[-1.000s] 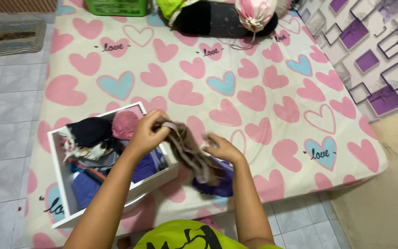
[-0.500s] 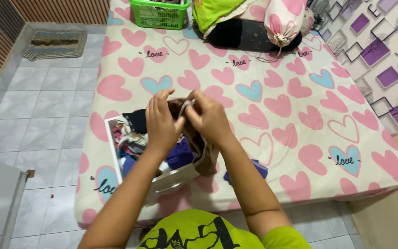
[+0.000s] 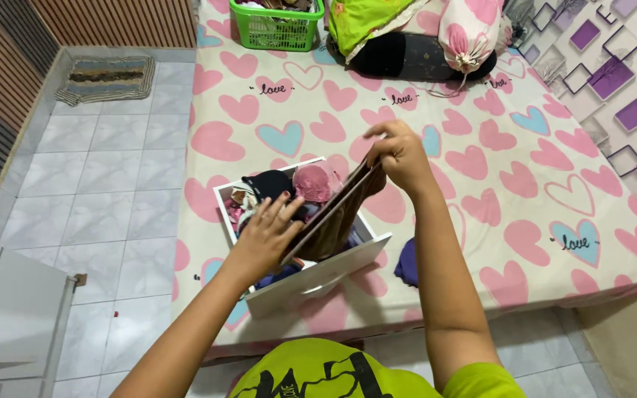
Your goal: The person opens a wardrobe, moves items on a shelf, then pulls out a drawer full of clothes. They remove the clothes, fold them one by one on the bed, and place the folded items back into the drawer.
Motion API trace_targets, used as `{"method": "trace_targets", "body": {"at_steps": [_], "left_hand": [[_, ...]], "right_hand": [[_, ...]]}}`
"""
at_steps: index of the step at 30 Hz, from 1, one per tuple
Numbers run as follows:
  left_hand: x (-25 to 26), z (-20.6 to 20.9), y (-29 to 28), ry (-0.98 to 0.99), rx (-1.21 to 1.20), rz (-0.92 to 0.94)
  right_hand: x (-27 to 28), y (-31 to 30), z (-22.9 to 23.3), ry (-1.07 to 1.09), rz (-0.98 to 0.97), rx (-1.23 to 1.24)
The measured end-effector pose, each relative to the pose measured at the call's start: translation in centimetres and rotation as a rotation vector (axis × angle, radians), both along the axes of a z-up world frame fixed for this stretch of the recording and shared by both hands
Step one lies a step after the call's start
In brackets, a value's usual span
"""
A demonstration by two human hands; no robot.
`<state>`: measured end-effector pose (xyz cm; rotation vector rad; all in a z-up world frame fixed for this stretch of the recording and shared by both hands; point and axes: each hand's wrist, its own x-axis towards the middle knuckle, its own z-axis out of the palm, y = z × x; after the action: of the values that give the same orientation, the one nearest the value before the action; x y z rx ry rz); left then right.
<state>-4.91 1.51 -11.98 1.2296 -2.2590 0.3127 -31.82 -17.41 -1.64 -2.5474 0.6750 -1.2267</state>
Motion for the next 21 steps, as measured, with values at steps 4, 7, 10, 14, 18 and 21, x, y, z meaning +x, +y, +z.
{"method": "trace_targets", "body": {"at_steps": [4,7,10,14,18,21], "left_hand": [[0.3,0.8,3.2,-0.107,0.126,-0.047],[0.3,1.5,4.9,0.059,0.301,-0.251],[1.1,2.8,5.3,0.178,0.483,-0.376],[4.6,5.7,5.2,0.298,0.617,-0.151],[6.7,8.8,4.2,0.304,0.077,0.130],[7.6,10.7,4.0,0.243,-0.226,0.243]], "right_hand": [[2.1,0.6,-1.0,0.168,-0.109,0.154],[4.0,1.5,-1.8,0.199,-0.161,0.200],[5.0,1.3,-2.3,0.153,-0.170,0.199],[3.9,0.9,-2.6,0.099,-0.240,0.209],[1.7,2.1,-1.9,0.170,-0.328,0.021],[0.1,2.8,-0.9,0.164,-0.339,0.002]]}}
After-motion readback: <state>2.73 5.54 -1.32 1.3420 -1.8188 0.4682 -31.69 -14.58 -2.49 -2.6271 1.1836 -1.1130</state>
